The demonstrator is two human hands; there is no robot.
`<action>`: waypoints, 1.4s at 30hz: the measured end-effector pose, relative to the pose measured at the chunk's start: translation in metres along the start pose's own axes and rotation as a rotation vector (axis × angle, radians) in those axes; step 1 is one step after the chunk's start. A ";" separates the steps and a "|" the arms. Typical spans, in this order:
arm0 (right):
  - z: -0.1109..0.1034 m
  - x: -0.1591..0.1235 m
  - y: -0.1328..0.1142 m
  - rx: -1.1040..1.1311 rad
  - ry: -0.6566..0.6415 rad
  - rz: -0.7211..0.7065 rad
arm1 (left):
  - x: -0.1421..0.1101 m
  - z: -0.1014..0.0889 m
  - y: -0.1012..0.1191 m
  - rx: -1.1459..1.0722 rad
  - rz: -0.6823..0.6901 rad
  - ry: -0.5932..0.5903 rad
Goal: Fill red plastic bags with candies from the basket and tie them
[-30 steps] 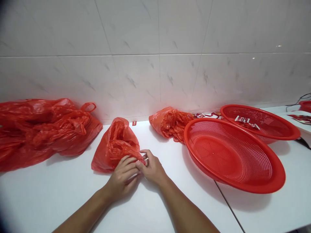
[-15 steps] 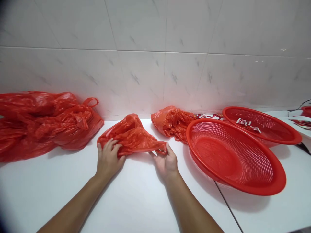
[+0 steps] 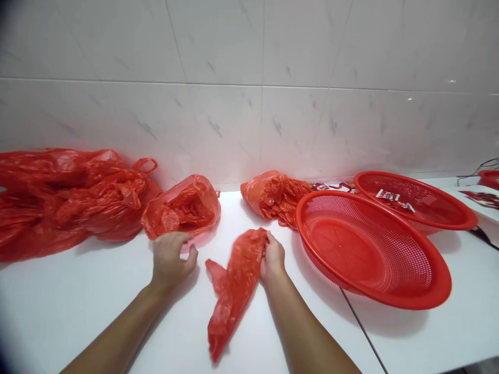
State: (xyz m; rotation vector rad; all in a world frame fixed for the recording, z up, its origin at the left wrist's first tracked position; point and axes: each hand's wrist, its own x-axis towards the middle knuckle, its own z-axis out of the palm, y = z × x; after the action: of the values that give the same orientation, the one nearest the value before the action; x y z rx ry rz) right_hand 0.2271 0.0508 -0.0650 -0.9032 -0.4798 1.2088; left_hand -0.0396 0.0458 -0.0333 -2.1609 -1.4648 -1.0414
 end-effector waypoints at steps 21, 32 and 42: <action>0.018 -0.031 -0.015 -0.258 -0.085 -0.124 | -0.009 -0.014 0.019 -0.531 0.052 -0.274; 0.019 -0.043 -0.023 -0.317 -0.145 -0.302 | -0.017 0.024 0.014 -0.323 -0.072 -0.284; 0.010 -0.017 -0.008 -0.326 0.135 -0.079 | -0.005 -0.010 0.015 -0.297 -0.010 0.111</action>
State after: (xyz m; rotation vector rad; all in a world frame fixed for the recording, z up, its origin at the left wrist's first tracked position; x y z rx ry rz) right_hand 0.2193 0.0378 -0.0502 -1.2240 -0.6087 1.0049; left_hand -0.0312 0.0300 -0.0283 -2.2485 -1.3423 -1.4376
